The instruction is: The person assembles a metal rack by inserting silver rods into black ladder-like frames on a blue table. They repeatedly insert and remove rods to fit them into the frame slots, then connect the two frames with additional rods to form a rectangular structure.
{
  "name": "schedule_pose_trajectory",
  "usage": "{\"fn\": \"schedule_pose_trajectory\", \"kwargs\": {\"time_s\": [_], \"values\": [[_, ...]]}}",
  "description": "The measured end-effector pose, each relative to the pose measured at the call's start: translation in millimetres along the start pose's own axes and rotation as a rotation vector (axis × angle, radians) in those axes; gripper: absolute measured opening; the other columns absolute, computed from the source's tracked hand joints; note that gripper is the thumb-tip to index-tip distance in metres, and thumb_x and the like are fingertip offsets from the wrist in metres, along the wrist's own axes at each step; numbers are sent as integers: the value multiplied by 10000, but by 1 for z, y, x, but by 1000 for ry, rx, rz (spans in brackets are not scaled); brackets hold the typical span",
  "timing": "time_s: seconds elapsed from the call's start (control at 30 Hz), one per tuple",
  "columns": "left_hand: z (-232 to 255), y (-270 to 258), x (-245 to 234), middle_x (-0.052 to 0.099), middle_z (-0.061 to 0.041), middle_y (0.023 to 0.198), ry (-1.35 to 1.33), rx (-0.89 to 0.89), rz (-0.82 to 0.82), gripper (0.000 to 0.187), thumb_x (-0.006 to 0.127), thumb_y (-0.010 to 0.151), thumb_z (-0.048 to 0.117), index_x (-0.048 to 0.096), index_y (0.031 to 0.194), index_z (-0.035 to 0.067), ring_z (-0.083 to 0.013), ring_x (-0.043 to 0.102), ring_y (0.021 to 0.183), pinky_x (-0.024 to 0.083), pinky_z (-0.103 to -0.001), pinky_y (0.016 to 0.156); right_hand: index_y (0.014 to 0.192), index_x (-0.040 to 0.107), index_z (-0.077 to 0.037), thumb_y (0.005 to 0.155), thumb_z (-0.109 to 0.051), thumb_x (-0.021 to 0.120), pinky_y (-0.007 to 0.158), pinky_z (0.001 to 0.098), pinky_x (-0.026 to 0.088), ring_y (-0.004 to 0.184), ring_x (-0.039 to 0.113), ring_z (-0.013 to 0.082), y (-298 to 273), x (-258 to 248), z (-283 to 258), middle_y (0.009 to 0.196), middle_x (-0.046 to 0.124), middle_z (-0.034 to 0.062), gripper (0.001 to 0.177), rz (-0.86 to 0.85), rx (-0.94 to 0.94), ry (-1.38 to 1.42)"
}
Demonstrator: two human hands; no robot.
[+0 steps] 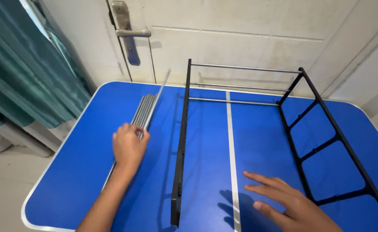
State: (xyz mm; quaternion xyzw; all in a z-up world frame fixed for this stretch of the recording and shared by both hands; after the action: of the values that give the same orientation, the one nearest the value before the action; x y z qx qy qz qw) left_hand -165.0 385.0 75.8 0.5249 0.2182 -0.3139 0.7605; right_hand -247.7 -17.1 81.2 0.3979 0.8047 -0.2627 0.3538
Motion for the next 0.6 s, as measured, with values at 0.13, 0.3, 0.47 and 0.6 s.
{"fn": "schedule_pose_trajectory", "kwargs": {"time_s": [0.13,0.3,0.47,0.6], "values": [[37,40,-47,685,-97,905,-226,37,64,123,790,877,165,750,913,54,-265,699,763,553,-389,671,1196,772,-101,895,-248,718,1052,419,513,1299,588,252,2,-52,-55,1397,647,81,339,334,-264,92],[120,70,-66,675,-55,902,-357,319,-20,115,795,869,155,751,934,72,-240,709,744,549,-371,637,1167,709,-91,865,-92,749,1089,407,479,1345,620,269,34,-94,-120,1322,694,88,304,679,-604,-89],[189,78,-46,646,-61,898,-362,606,-111,120,780,858,154,727,933,77,-269,688,775,534,-405,641,1240,676,-51,883,-70,752,1108,446,417,1352,568,332,116,-104,-125,1326,675,129,366,771,-646,-245],[214,75,-29,641,-62,908,-313,745,-103,129,749,832,106,702,946,69,-256,686,828,534,-399,685,1253,665,-47,907,-70,727,995,432,434,1124,620,287,168,-93,-96,1180,691,94,353,777,-642,-220]]}}
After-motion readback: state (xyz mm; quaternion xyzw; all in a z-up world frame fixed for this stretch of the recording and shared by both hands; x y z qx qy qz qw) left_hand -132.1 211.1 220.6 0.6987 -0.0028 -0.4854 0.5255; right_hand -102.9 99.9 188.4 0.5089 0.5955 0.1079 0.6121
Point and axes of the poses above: each hand's wrist, its own y-axis towards the middle knuckle, its own x-axis out of the palm, z = x × y, the point moved 9 cm from there along y, towards the middle knuckle
